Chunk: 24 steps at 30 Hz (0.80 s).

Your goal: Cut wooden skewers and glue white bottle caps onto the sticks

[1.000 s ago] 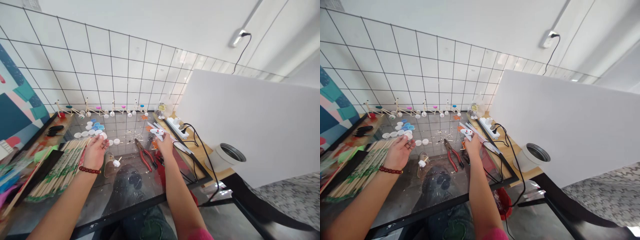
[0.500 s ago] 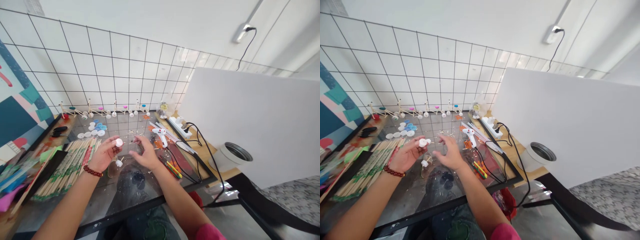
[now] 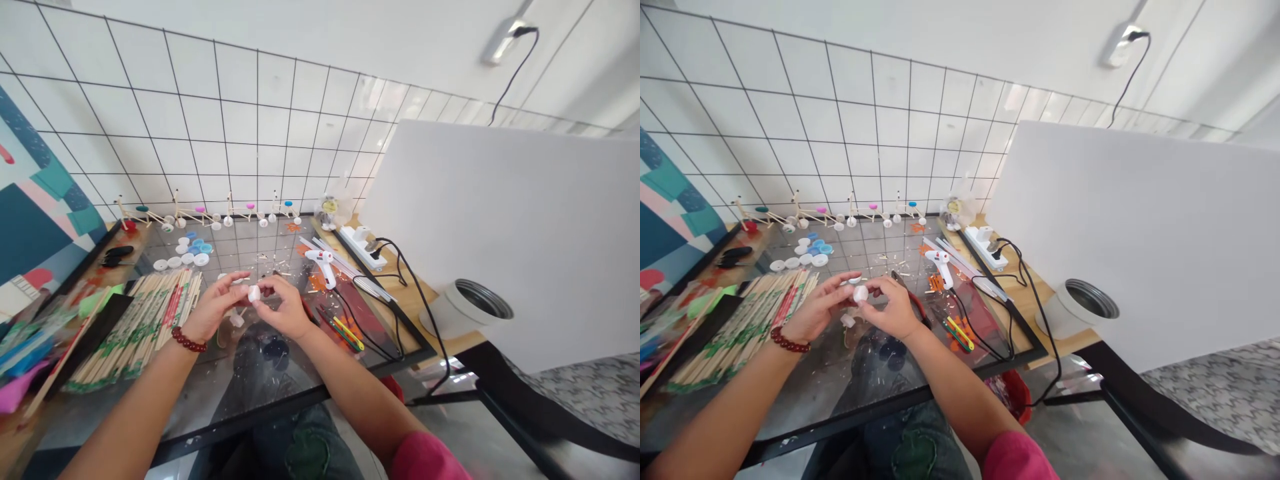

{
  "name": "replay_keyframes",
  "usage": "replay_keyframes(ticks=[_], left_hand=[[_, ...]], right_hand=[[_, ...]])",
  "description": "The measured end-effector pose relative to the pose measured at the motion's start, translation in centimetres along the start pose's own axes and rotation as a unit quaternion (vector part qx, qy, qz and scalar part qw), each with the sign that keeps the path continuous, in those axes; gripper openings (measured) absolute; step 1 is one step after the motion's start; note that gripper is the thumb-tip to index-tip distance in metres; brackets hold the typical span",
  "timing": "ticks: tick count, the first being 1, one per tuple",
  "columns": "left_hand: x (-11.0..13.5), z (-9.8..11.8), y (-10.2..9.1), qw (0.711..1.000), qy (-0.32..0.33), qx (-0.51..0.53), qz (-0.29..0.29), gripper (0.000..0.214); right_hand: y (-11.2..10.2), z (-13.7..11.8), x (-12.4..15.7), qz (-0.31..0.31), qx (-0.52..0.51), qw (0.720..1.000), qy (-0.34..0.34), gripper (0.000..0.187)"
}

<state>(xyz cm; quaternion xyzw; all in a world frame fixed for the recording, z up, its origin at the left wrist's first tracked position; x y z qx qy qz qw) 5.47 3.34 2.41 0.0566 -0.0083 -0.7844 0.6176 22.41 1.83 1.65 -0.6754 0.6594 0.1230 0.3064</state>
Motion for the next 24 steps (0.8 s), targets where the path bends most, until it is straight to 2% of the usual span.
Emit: replay_keyframes(ticks=[2, 3, 6, 8, 10, 12, 13, 16, 18, 21, 24], left_hand=[[0.0, 0.5, -0.7, 0.991, 0.033, -0.131, -0.001, 0.057], [0.0, 0.7, -1.0, 0.975, 0.048, -0.218, -0.011, 0.055], [0.3, 0.5, -1.5, 0.886, 0.060, -0.454, -0.069, 0.052], [0.4, 0.0, -1.4, 0.843, 0.053, -0.526, -0.099, 0.044], [0.3, -0.8, -1.2, 0.827, 0.039, -0.547, -0.124, 0.029], [0.1, -1.4, -1.1, 0.834, 0.030, -0.536, -0.123, 0.019], [-0.1, -1.5, -1.1, 0.850, 0.033, -0.513, -0.110, 0.018], [-0.6, -1.4, -1.2, 0.929, 0.065, -0.362, -0.039, 0.037], [-0.8, -1.0, -1.2, 0.966, 0.080, -0.247, 0.001, 0.048], [-0.7, -0.3, -0.9, 0.982, 0.083, -0.164, 0.034, 0.047], [-0.4, 0.1, -0.5, 0.988, 0.087, -0.118, 0.050, 0.045]], right_hand=[[-0.4, 0.6, -0.2, 0.039, -0.002, 0.999, 0.031, 0.017], [-0.6, 1.0, -0.3, 0.057, -0.005, 0.997, 0.047, 0.016], [-1.3, 1.9, -0.6, 0.091, -0.021, 0.992, 0.087, 0.018], [-1.6, 2.2, -0.7, 0.099, -0.029, 0.990, 0.099, 0.018], [-1.5, 2.4, -0.8, 0.093, -0.034, 0.989, 0.107, 0.018], [-1.2, 2.5, -0.7, 0.071, -0.042, 0.990, 0.117, 0.018], [-1.0, 2.5, -0.7, 0.058, -0.046, 0.990, 0.123, 0.019], [-0.3, 2.7, -0.5, 0.017, -0.064, 0.988, 0.137, 0.019], [0.0, 3.1, -0.5, 0.005, -0.089, 0.984, 0.152, 0.020], [0.1, 3.8, -0.6, 0.005, -0.160, 0.966, 0.200, 0.024], [0.0, 4.3, -0.7, 0.011, -0.259, 0.930, 0.261, 0.029]])
Point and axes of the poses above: each hand's wrist, its own x-axis away from the middle knuckle, its own y-axis out of the palm, z = x × y, the point moved 3 cm from there along -x, towards the middle knuckle, and after that the axes turned 8 degrees about y, right-handed, at the moved point
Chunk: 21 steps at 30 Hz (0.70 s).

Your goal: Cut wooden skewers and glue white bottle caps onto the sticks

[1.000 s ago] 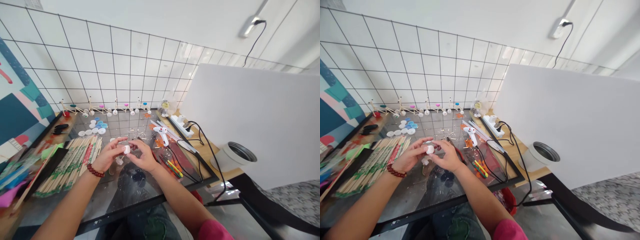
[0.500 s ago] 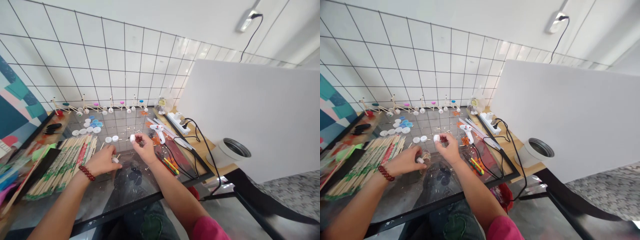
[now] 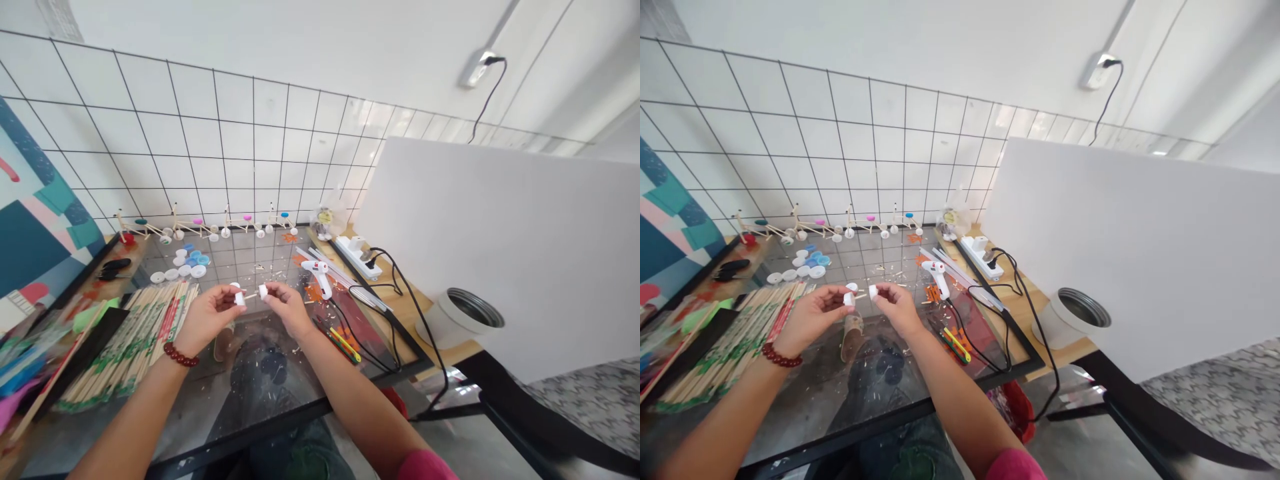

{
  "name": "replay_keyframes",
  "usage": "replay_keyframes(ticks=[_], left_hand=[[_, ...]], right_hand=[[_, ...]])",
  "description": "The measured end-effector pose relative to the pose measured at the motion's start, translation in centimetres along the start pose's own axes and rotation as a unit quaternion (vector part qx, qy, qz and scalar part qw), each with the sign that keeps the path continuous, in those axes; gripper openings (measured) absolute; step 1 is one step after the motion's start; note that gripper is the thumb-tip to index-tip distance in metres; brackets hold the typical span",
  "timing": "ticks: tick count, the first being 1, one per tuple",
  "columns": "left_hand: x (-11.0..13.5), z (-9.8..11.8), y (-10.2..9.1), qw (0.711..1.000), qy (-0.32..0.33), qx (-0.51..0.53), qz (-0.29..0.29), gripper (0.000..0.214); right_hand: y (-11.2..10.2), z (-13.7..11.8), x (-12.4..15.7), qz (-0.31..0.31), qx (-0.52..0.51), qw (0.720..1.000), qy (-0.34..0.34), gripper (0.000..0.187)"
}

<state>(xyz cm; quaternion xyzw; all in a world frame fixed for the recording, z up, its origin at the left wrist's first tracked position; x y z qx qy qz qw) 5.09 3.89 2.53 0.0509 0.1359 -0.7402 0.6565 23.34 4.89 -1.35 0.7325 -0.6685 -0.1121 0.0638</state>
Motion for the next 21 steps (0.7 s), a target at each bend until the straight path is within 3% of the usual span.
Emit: replay_keyframes(ticks=[7, 15, 21], left_hand=[[0.6, 0.1, 0.6, 0.998, 0.047, 0.020, 0.037, 0.045], [0.9, 0.3, 0.9, 0.989, 0.127, -0.022, 0.066, 0.035], [1.4, 1.3, 1.3, 0.984, 0.157, -0.065, 0.058, 0.028]], right_hand=[[0.2, -0.4, 0.3, -0.047, -0.161, 0.981, 0.102, 0.031], [0.3, -0.4, 0.4, -0.111, -0.206, 0.960, 0.157, 0.028], [0.7, -0.2, 0.6, -0.131, -0.182, 0.961, 0.159, 0.029]])
Point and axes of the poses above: each hand's wrist, its own x-axis away from the middle knuckle, its own y-axis out of the palm, z = x × y, the point moved 3 cm from there along -x, towards the middle knuckle, and after that the axes turned 8 degrees about y, right-handed, at the moved point
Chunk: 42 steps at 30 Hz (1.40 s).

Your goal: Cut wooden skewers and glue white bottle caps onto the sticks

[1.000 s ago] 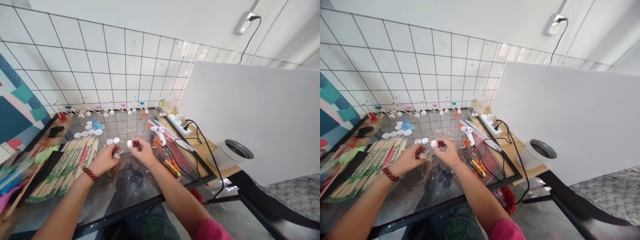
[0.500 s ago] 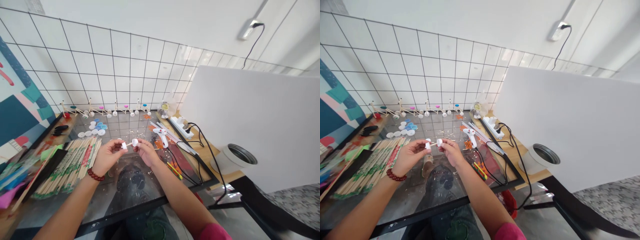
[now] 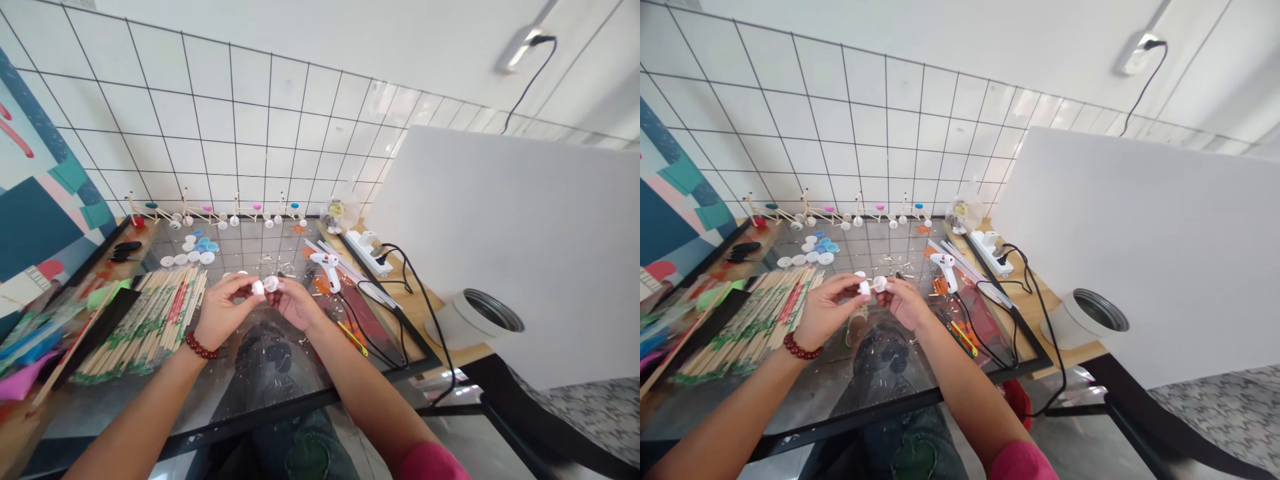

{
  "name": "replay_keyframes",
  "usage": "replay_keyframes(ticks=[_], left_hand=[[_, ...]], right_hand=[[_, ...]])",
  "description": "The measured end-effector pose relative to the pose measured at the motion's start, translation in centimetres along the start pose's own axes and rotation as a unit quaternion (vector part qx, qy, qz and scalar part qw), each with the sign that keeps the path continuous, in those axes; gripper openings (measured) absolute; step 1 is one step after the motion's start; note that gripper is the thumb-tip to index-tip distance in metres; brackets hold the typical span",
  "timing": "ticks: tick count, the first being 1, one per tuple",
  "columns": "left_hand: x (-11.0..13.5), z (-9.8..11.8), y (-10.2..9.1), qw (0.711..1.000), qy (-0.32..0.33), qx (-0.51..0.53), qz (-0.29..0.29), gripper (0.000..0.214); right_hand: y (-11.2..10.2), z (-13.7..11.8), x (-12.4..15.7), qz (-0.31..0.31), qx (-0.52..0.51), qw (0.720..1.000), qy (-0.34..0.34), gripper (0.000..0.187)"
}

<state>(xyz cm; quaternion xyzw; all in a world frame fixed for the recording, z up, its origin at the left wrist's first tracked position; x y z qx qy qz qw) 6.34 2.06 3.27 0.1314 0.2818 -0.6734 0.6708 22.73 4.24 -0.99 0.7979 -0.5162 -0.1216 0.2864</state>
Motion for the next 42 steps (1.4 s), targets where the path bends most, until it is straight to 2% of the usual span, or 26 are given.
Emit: replay_keyframes(ticks=[10, 21, 34, 42], left_hand=[[0.1, 0.3, 0.0, 0.999, 0.007, -0.044, 0.006, 0.026], [0.1, 0.2, 0.1, 0.999, 0.022, -0.043, 0.001, 0.026], [0.1, 0.0, 0.1, 0.999, 0.003, -0.038, -0.001, 0.027], [0.2, -1.1, 0.3, 0.992, -0.097, 0.062, 0.050, 0.040]], right_hand=[[0.0, 0.0, 0.0, 0.014, -0.010, 1.000, 0.010, 0.029], [-0.1, 0.1, -0.1, 0.022, -0.016, 1.000, 0.012, 0.030], [-0.3, 0.2, -0.1, 0.020, 0.005, 1.000, 0.008, 0.028], [-0.4, 0.1, -0.1, 0.046, 0.013, 0.998, -0.028, 0.028]])
Point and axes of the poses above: each hand's wrist, its own x-axis away from the middle knuckle, its own y-axis out of the palm, z = x × y, the point moved 3 cm from there along -x, towards the middle knuckle, and after that the axes turned 8 degrees about y, right-handed, at the moved point
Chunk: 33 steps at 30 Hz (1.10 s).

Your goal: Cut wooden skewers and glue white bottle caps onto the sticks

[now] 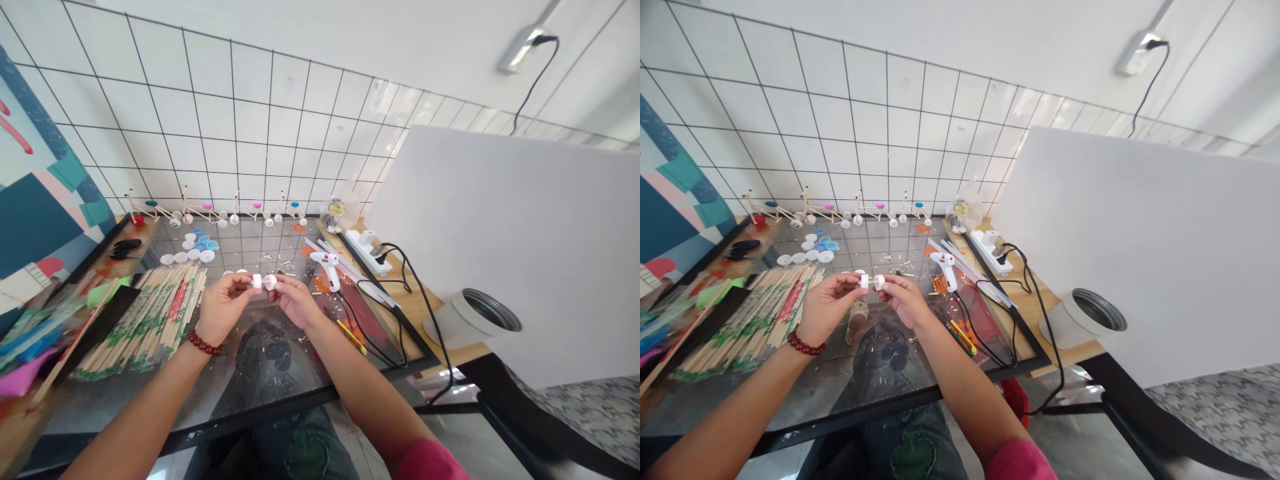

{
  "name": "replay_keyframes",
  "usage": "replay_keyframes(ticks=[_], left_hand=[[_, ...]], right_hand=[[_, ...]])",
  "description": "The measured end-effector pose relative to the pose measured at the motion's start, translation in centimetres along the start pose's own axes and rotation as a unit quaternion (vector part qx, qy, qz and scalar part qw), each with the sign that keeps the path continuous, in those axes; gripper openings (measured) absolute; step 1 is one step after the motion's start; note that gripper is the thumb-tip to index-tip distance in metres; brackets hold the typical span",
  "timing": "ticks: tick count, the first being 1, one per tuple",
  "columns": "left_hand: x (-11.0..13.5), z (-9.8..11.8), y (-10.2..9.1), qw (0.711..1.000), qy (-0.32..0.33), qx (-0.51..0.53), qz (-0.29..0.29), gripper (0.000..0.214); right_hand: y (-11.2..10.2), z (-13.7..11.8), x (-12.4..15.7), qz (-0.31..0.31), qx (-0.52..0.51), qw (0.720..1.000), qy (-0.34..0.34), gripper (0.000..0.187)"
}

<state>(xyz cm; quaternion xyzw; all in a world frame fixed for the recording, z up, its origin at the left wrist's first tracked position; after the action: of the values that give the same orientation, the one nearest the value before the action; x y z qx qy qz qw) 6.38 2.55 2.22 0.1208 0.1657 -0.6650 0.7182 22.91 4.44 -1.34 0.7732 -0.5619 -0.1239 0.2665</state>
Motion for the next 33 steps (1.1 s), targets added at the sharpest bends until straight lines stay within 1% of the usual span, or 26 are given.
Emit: replay_keyframes(ticks=[5, 9, 13, 15, 19, 24, 29, 33], left_hand=[[0.0, -0.1, -0.2, 1.000, -0.012, 0.020, -0.009, 0.039], [-0.1, -0.5, -0.3, 0.999, -0.030, 0.029, 0.006, 0.038], [-0.2, -0.7, -0.3, 1.000, 0.006, -0.004, 0.010, 0.029], [-0.2, -0.9, -0.3, 1.000, 0.013, -0.016, 0.010, 0.026], [-0.3, -1.5, -0.4, 1.000, -0.011, -0.008, 0.009, 0.026], [-0.2, -1.9, -0.4, 1.000, -0.022, 0.002, 0.006, 0.027], [-0.1, -2.8, -0.2, 0.999, -0.048, 0.002, -0.004, 0.030], [0.0, -3.2, 0.1, 0.998, -0.053, 0.039, -0.005, 0.032]], right_hand=[[-0.3, 0.0, 0.0, 0.021, 0.008, 0.999, -0.028, 0.029], [-0.2, 0.1, -0.1, 0.027, 0.032, 0.998, -0.050, 0.029], [-0.3, 0.1, -0.3, 0.047, 0.068, 0.993, -0.081, 0.031], [-0.3, 0.1, -0.3, 0.055, 0.088, 0.990, -0.096, 0.032], [-0.3, 0.0, -0.3, 0.045, 0.134, 0.983, -0.119, 0.032], [-0.5, 0.0, -0.3, 0.037, 0.191, 0.972, -0.130, 0.035], [-0.6, -0.2, -0.3, 0.032, 0.211, 0.965, -0.149, 0.031], [-0.4, -0.3, -0.2, 0.036, 0.238, 0.955, -0.172, 0.028]])
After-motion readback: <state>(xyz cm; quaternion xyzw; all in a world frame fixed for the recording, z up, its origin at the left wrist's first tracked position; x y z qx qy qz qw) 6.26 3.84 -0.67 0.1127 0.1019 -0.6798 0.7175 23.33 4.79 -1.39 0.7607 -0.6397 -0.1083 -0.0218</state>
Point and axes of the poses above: each hand's wrist, its own x-axis away from the middle knuckle, its own y-axis out of the palm, z = x × y, the point moved 3 cm from there along -x, towards the middle knuckle, and after that the axes turned 8 degrees about y, right-handed, at the moved point
